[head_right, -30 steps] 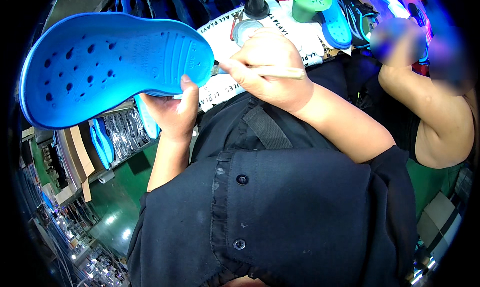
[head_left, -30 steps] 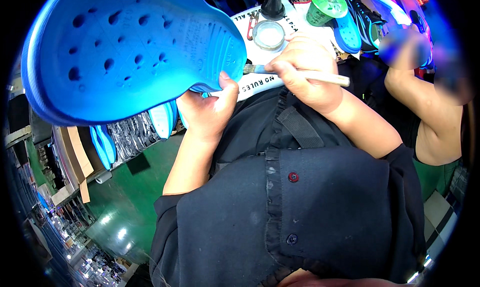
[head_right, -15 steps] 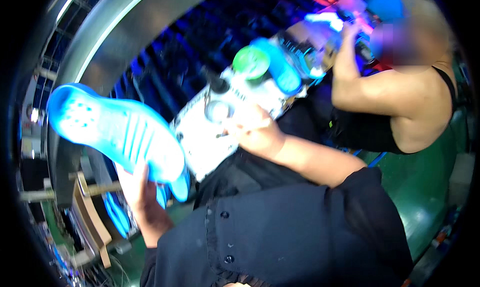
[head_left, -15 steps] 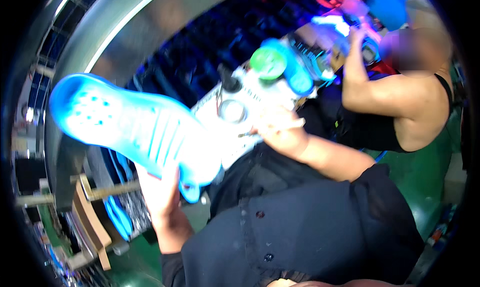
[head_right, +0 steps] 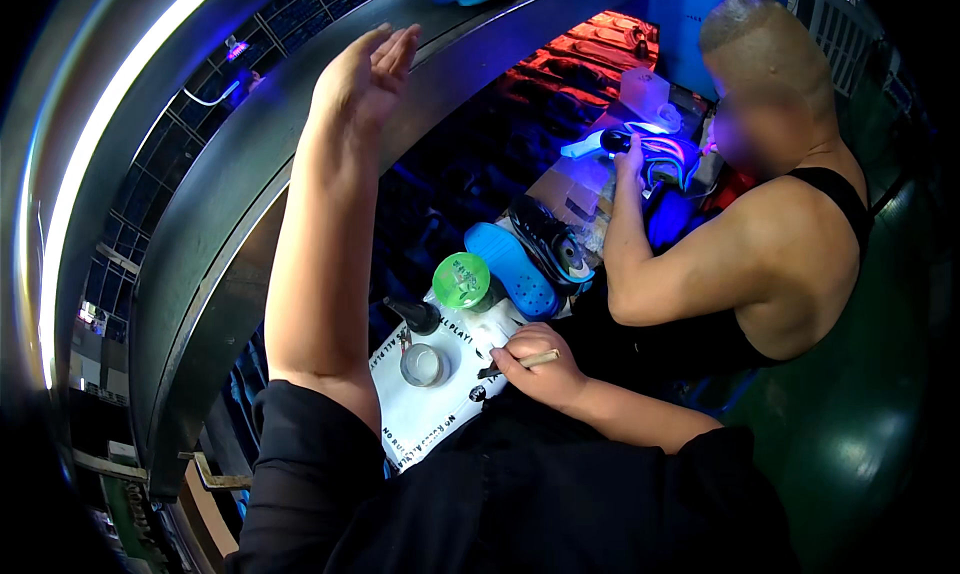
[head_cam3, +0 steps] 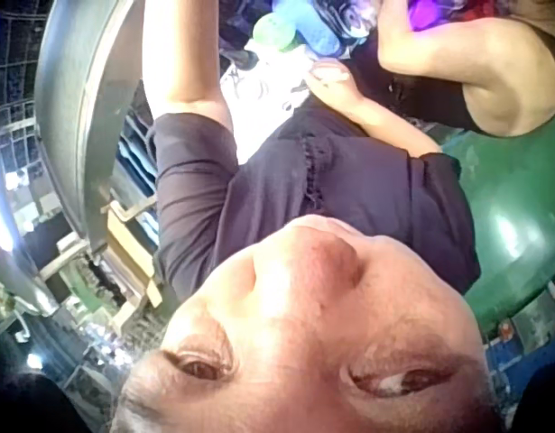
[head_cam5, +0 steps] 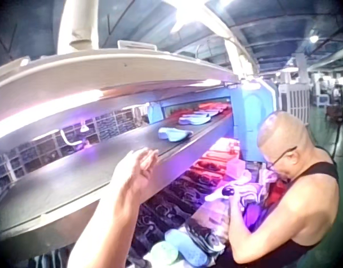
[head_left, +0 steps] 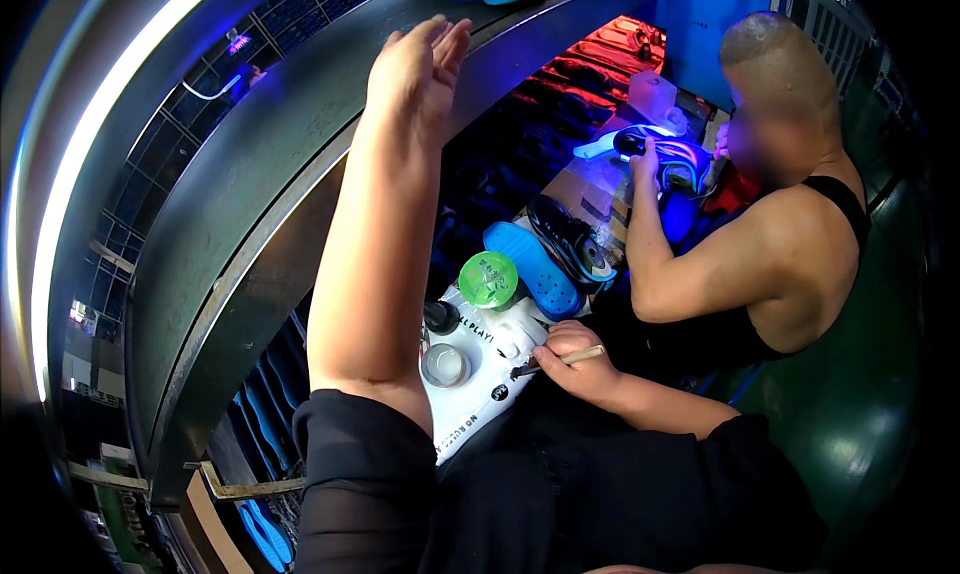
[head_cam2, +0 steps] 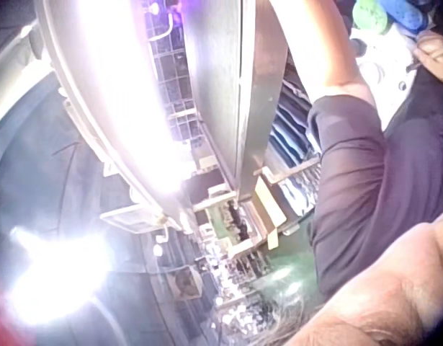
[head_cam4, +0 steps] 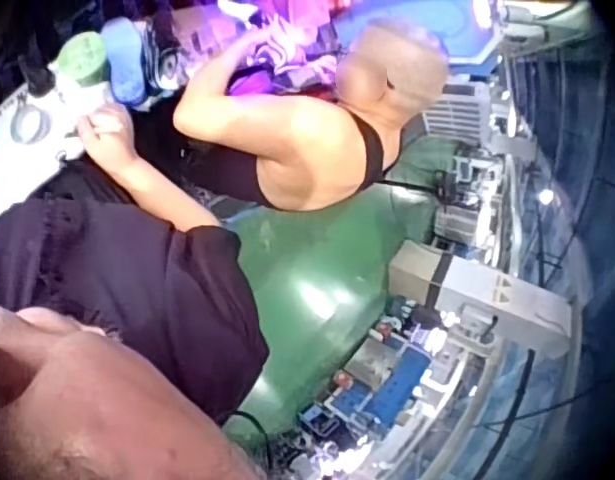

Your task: The person repeatedly picks up blue slip-on shoes from a conveyor belt, applies a white substance to the soles with a brush, and places them back on the belt. The process is repeated for multiple units throughout the clip.

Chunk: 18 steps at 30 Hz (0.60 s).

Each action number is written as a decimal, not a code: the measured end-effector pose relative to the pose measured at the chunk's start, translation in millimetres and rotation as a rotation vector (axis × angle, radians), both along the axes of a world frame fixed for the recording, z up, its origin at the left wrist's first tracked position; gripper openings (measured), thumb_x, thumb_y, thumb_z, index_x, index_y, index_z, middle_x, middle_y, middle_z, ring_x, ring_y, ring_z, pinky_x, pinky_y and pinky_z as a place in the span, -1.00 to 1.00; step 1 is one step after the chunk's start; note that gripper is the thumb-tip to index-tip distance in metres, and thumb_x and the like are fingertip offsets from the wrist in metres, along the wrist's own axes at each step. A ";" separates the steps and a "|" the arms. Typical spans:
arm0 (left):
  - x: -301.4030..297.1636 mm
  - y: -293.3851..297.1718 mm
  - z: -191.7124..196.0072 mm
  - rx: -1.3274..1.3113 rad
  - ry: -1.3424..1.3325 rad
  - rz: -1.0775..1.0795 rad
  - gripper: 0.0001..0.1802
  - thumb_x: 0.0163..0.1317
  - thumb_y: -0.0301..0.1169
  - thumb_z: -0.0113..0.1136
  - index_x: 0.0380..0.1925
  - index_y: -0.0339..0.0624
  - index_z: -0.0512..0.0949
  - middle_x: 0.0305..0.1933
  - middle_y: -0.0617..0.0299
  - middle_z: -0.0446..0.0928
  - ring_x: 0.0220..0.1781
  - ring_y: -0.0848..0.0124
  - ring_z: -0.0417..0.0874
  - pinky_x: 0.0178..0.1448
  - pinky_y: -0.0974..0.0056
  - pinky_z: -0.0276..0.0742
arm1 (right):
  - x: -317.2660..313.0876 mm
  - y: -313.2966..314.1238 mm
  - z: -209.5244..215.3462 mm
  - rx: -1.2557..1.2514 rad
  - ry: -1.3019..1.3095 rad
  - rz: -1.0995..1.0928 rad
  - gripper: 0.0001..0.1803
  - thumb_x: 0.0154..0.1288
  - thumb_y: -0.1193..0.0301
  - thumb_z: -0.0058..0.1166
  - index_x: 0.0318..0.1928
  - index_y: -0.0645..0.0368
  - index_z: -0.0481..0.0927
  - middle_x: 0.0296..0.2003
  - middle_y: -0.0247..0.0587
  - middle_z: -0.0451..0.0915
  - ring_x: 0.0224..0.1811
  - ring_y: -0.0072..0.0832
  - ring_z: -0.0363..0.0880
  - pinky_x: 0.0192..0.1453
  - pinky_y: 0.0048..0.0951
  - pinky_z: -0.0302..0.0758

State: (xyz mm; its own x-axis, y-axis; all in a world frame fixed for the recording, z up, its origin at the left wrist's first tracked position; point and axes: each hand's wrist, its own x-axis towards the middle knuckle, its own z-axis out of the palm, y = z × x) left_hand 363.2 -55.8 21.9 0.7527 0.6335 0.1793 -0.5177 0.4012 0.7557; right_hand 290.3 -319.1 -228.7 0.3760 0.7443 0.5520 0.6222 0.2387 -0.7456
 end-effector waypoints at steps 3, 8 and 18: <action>-41.0 -55.7 -23.5 0.199 -0.044 0.026 0.04 0.10 -0.52 0.28 0.39 -0.29 -0.27 -0.11 -0.15 0.48 -0.20 0.17 0.63 -0.07 0.25 0.61 | 6.0 -6.5 -3.5 0.003 0.124 -0.023 -0.73 0.23 0.38 0.08 -0.59 0.19 0.61 -0.63 -0.18 0.55 -0.54 -0.22 0.49 -0.39 -0.27 0.37; -218.7 -48.5 -126.1 0.506 0.502 0.139 -0.37 0.17 -0.23 0.27 0.17 -0.33 0.34 -0.11 0.04 0.57 -0.21 0.40 0.62 -0.17 0.37 0.54 | 0.0 4.8 -9.1 -0.073 0.166 0.037 -0.71 0.25 0.35 0.08 -0.59 0.20 0.62 -0.62 -0.15 0.56 -0.52 -0.23 0.53 -0.39 -0.28 0.40; -583.1 -74.0 -314.7 0.754 2.223 0.713 -0.54 0.05 -0.34 0.17 0.00 -0.24 0.46 -0.13 -0.15 0.56 -0.07 -0.05 0.58 0.00 0.01 0.49 | -43.3 36.2 -29.5 -0.253 0.509 0.146 -0.74 0.35 0.34 0.01 -0.42 0.22 0.63 -0.54 -0.31 0.55 -0.48 -0.60 0.44 -0.36 -0.50 0.40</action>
